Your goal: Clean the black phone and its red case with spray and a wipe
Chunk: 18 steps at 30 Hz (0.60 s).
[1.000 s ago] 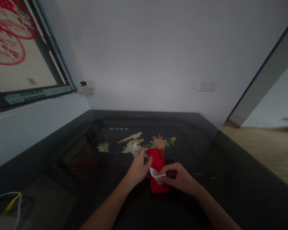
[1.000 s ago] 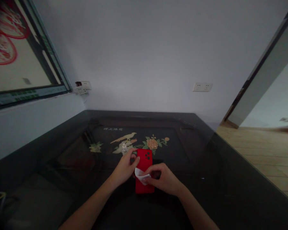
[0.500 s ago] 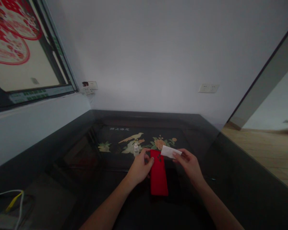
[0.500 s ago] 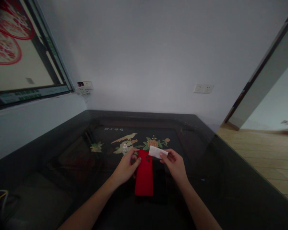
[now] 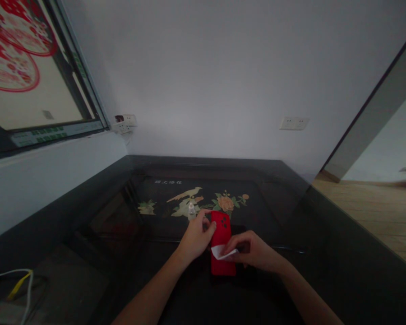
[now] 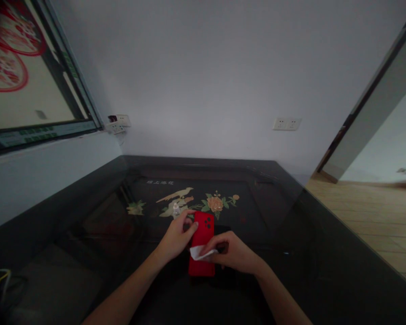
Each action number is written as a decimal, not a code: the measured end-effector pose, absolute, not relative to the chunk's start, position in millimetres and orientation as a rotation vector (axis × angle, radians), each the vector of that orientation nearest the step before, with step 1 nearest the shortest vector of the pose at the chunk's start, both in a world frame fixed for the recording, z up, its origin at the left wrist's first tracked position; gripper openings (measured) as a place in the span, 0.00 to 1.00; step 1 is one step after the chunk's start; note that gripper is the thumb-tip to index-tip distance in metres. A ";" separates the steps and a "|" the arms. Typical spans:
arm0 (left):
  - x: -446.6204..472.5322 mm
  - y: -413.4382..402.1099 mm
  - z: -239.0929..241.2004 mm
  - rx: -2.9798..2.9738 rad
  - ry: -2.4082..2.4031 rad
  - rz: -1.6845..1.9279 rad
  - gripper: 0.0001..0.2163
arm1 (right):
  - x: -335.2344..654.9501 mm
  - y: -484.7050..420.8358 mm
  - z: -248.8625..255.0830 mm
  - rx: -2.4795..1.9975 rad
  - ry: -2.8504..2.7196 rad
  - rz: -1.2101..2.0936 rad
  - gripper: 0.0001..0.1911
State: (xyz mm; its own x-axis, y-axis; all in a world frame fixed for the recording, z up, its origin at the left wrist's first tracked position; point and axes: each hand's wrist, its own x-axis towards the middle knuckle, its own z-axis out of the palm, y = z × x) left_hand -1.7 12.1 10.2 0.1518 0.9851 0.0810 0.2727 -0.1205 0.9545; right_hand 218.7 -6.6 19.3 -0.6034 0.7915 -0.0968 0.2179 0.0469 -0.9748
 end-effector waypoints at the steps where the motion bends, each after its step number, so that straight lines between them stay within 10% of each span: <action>1: -1.7 12.1 9.8 1.543 1.254 1.031 0.17 | 220.2 -8.6 21.0 -0.981 -1.891 1.698 0.14; 7: -2.3 14.5 6.5 1.522 1.261 0.984 0.18 | 231.1 -11.2 27.8 -0.886 -1.931 2.068 0.15; 18: 2.6 25.9 -17.1 1.211 1.099 0.963 0.21 | 234.4 18.1 18.6 -1.036 -1.001 1.448 0.21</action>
